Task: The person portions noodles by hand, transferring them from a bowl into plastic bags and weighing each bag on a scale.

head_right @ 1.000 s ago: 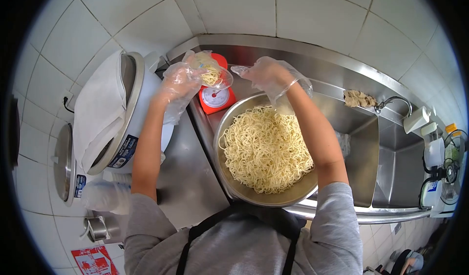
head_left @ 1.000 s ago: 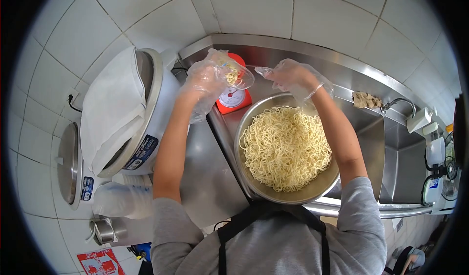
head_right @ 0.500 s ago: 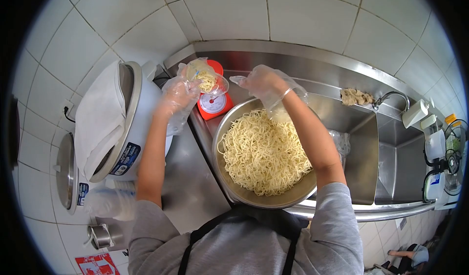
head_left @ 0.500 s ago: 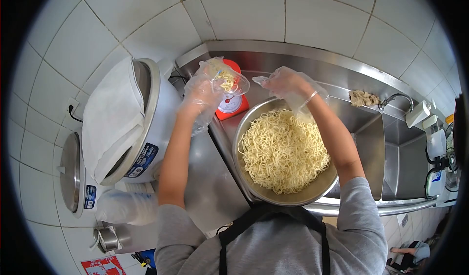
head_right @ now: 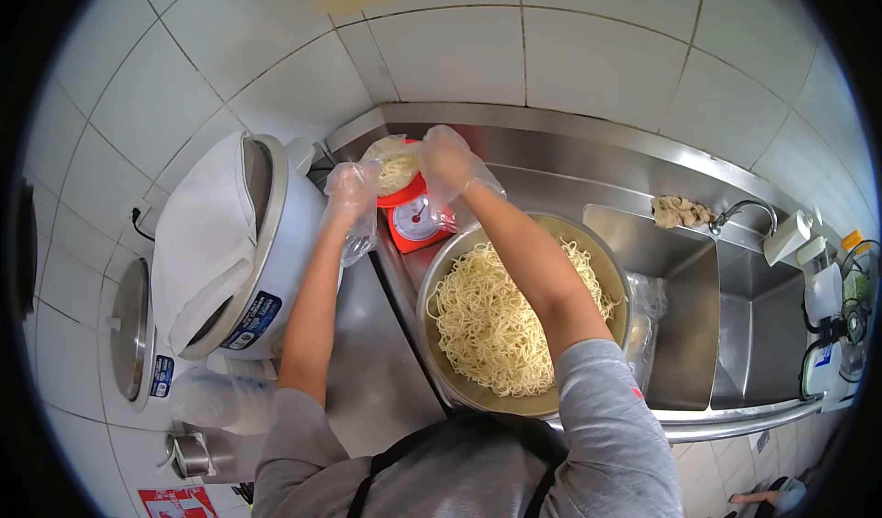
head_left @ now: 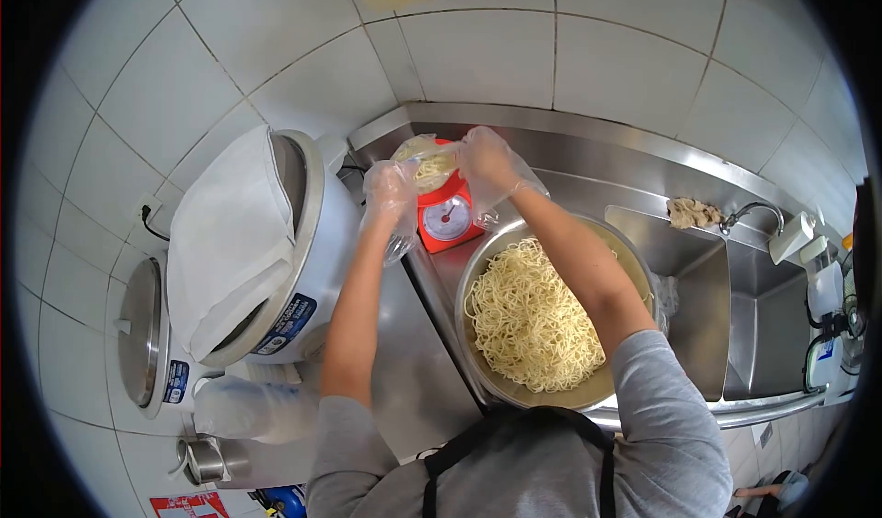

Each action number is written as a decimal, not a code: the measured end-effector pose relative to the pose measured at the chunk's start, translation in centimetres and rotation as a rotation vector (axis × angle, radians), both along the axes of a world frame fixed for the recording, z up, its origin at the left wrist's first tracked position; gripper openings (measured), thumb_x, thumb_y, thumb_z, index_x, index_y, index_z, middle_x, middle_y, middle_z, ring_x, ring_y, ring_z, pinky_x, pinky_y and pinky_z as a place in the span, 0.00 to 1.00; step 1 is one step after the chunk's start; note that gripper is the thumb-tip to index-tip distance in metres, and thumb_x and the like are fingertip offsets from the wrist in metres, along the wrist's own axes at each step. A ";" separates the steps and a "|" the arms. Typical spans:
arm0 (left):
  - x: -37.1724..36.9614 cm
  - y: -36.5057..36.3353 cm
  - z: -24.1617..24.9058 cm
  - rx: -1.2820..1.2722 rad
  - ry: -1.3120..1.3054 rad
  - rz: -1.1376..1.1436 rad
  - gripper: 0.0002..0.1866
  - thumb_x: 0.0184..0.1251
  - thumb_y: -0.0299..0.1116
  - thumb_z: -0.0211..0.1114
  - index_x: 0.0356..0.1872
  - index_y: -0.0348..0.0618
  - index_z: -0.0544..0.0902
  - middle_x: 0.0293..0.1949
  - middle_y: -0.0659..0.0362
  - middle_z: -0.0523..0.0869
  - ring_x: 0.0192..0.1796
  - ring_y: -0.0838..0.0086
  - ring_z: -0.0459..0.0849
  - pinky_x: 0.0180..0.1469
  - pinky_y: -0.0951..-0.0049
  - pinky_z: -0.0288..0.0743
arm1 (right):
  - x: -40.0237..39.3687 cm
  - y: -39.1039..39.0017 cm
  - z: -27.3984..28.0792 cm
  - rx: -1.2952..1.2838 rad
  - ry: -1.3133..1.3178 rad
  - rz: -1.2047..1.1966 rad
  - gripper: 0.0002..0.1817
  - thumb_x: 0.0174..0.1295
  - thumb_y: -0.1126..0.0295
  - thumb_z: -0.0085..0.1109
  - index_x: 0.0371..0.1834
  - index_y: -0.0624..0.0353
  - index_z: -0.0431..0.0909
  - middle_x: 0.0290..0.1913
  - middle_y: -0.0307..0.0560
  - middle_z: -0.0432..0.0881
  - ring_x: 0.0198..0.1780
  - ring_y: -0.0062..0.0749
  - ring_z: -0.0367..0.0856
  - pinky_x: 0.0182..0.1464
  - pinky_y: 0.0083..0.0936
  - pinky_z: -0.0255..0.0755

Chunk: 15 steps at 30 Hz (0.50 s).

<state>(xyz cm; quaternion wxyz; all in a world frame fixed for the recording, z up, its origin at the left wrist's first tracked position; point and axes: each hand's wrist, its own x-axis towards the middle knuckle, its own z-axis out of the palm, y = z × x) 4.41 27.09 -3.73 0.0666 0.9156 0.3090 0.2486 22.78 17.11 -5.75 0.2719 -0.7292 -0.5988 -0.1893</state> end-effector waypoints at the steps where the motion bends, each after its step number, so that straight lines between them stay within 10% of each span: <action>1: 0.2 -0.1 0.5 -0.071 -0.060 0.083 0.12 0.60 0.40 0.59 0.36 0.47 0.87 0.29 0.44 0.84 0.33 0.56 0.84 0.41 0.58 0.76 | 0.1 0.2 0.6 0.066 -0.121 0.044 0.13 0.49 0.59 0.61 0.22 0.58 0.80 0.28 0.49 0.79 0.34 0.44 0.79 0.37 0.39 0.72; 7: 0.2 -2.4 1.4 -0.401 -0.137 0.093 0.12 0.59 0.38 0.60 0.29 0.41 0.86 0.30 0.48 0.85 0.32 0.62 0.84 0.40 0.63 0.76 | 1.8 -0.7 0.3 -0.588 -0.292 0.191 0.09 0.50 0.60 0.59 0.23 0.52 0.79 0.27 0.45 0.81 0.32 0.40 0.80 0.37 0.36 0.72; 14: -0.9 -2.1 -2.1 -0.413 -0.526 -0.196 0.07 0.56 0.28 0.59 0.31 0.42 0.85 0.47 0.54 0.84 0.46 0.68 0.82 0.50 0.69 0.74 | 3.6 0.2 -4.7 -0.253 -0.187 0.306 0.11 0.54 0.58 0.58 0.27 0.53 0.81 0.26 0.45 0.82 0.31 0.34 0.81 0.36 0.33 0.72; 15: -1.1 -2.0 -2.8 -0.415 -0.524 -0.193 0.07 0.56 0.28 0.59 0.31 0.42 0.85 0.47 0.54 0.84 0.46 0.68 0.82 0.50 0.69 0.74 | 1.4 -2.4 -0.3 -0.390 0.232 0.229 0.16 0.56 0.55 0.55 0.30 0.57 0.82 0.29 0.47 0.83 0.33 0.37 0.81 0.38 0.32 0.72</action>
